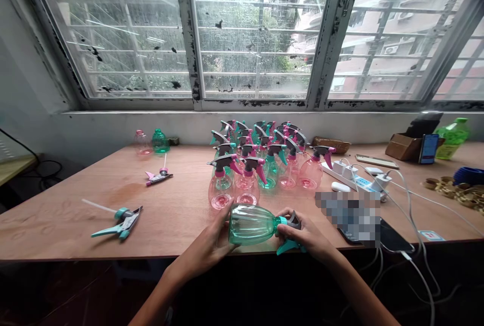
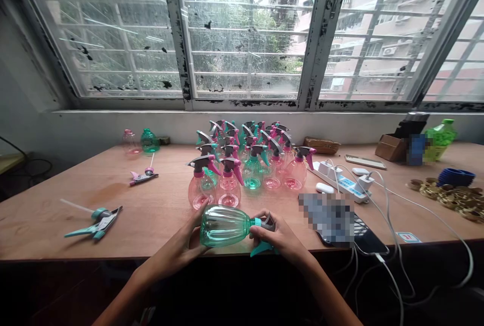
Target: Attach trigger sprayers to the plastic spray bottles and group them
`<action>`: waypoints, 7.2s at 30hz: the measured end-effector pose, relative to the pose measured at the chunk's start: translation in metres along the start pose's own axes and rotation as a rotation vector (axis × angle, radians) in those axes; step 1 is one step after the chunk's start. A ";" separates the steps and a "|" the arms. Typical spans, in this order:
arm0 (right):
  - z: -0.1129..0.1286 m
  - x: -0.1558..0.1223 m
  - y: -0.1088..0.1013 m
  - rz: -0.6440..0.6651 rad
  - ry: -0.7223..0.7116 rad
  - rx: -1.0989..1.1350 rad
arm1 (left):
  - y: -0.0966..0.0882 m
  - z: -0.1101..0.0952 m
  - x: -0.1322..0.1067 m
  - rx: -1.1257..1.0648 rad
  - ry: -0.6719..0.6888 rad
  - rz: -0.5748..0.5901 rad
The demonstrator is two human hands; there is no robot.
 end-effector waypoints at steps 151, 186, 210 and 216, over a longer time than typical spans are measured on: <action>0.002 0.000 -0.002 -0.015 -0.041 -0.046 | 0.003 0.001 0.000 0.008 -0.037 -0.007; -0.003 0.002 -0.002 -0.007 -0.008 -0.018 | 0.001 0.006 -0.001 0.082 -0.040 -0.042; -0.002 0.000 -0.002 0.004 -0.012 -0.036 | 0.003 -0.001 0.001 0.005 -0.010 -0.001; -0.002 0.002 -0.002 0.002 -0.014 -0.029 | -0.001 0.000 0.000 0.086 -0.060 -0.019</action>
Point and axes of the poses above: each hand's wrist, its own x-axis towards the middle knuckle, its own y-axis out of the palm, z = x × y, the point moved 5 cm from there along x, towards the middle knuckle
